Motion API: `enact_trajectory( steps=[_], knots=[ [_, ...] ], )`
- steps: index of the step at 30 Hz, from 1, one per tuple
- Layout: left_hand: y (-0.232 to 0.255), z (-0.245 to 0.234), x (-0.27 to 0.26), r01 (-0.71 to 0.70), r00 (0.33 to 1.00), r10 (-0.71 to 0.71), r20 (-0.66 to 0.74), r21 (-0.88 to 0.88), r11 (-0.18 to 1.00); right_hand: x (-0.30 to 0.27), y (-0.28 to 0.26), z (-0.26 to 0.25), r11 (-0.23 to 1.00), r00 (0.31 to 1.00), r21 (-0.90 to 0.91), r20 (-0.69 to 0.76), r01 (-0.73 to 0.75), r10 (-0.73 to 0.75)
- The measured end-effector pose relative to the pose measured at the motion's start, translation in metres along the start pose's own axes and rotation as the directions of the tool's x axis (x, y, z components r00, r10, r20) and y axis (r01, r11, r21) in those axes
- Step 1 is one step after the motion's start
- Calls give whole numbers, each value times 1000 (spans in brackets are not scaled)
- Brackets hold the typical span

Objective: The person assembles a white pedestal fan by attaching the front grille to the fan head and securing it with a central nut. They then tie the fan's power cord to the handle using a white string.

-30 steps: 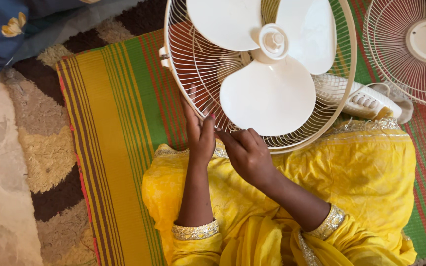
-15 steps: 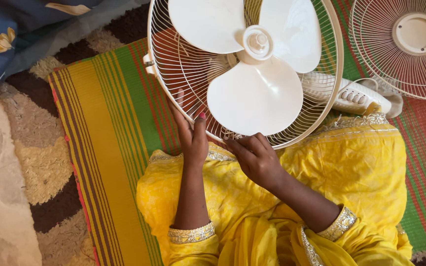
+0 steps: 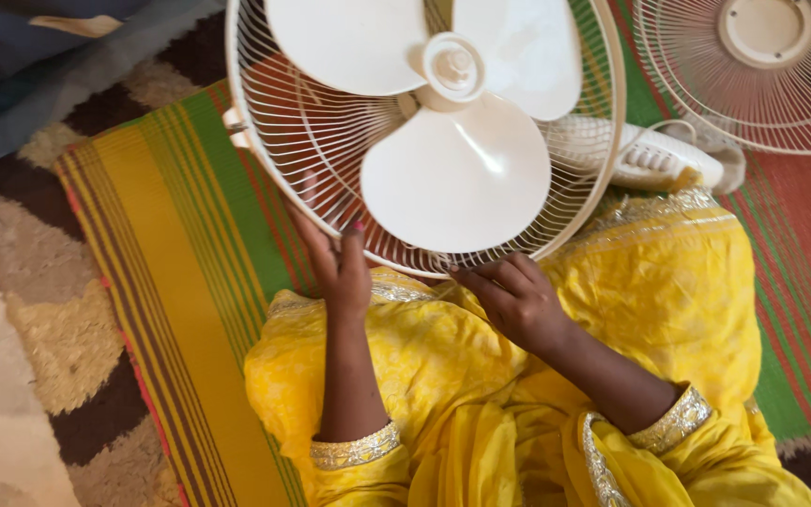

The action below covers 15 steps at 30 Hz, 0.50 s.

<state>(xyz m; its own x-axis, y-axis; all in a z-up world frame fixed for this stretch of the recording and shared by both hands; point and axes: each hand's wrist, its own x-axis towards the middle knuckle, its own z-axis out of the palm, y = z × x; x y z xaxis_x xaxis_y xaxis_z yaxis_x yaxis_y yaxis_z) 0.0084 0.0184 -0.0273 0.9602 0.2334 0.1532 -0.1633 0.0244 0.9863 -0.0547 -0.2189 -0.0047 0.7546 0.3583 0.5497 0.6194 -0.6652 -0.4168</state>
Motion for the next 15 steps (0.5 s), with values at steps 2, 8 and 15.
enact_trajectory(
  steps=[2, 8, 15],
  knots=[
    [-2, -2, -1, -8, 1000, 8, -19, 0, 1000, -6, 7, -4, 1000, 1000, 18, -8, -13, 14],
    [2, -5, -2, -63, 997, 72, -42, 184, 981, -18, 27, -18, 993, 993, 45, -30, -111, 113],
    [0, -9, -4, -158, 987, 157, 22, 201, 967, -23, 53, -38, 998, 997, -40, 60, -56, 58]
  ],
)
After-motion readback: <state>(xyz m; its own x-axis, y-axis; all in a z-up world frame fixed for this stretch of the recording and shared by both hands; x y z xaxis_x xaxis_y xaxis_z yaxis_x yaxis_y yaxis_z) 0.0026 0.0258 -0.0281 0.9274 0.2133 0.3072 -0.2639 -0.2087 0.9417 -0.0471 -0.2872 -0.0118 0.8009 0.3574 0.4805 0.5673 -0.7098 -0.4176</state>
